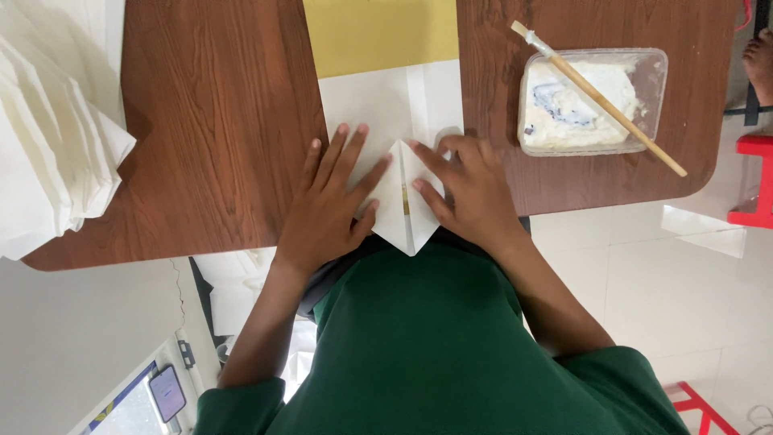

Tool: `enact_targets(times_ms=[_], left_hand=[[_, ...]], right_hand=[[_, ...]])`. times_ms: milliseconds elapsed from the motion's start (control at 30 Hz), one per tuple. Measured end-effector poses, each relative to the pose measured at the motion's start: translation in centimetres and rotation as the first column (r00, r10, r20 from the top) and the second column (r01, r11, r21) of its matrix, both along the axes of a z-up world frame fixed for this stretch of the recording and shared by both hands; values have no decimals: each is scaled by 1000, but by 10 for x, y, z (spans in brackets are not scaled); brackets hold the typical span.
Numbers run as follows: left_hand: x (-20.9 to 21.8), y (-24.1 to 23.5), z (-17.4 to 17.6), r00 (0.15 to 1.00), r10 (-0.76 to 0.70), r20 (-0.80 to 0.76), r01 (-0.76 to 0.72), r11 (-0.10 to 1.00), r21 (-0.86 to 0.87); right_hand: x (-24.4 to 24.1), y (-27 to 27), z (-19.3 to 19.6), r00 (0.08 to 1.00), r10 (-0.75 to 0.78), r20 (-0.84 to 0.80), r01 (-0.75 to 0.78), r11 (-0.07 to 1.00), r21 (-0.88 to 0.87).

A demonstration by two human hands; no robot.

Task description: The person applies white adhesive to the edges of a white paper sheet using a brush, then folds and presses the paper to form a pouch. The process is repeated for multiple units on a wooden table.

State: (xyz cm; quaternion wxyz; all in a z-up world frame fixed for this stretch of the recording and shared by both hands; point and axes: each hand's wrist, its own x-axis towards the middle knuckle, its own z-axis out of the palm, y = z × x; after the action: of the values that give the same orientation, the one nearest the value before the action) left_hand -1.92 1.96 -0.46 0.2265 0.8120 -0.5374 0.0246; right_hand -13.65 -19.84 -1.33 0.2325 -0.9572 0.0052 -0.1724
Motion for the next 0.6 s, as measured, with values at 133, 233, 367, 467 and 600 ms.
enact_targets(times_ms=[133,233,367,467,600], left_hand=[[5,-2,2,998,6,-62,-2,997,72],[9,-5,4,996,14,-87,-3,992,127],[17,-10,-1,1000,12,26,-15,994,112],[22,-14,-3,999,-18,36,14,995,102],[23,-15,-7,996,-32,85,20,991,131]], right_hand=[[4,3,8,1000,-23,-12,20,979,-203],[7,7,18,996,24,-89,-37,989,-144],[7,8,18,967,7,-253,-30,996,-88],[9,10,20,967,6,-253,-26,997,-73],[9,10,23,967,15,-253,-26,999,-37]])
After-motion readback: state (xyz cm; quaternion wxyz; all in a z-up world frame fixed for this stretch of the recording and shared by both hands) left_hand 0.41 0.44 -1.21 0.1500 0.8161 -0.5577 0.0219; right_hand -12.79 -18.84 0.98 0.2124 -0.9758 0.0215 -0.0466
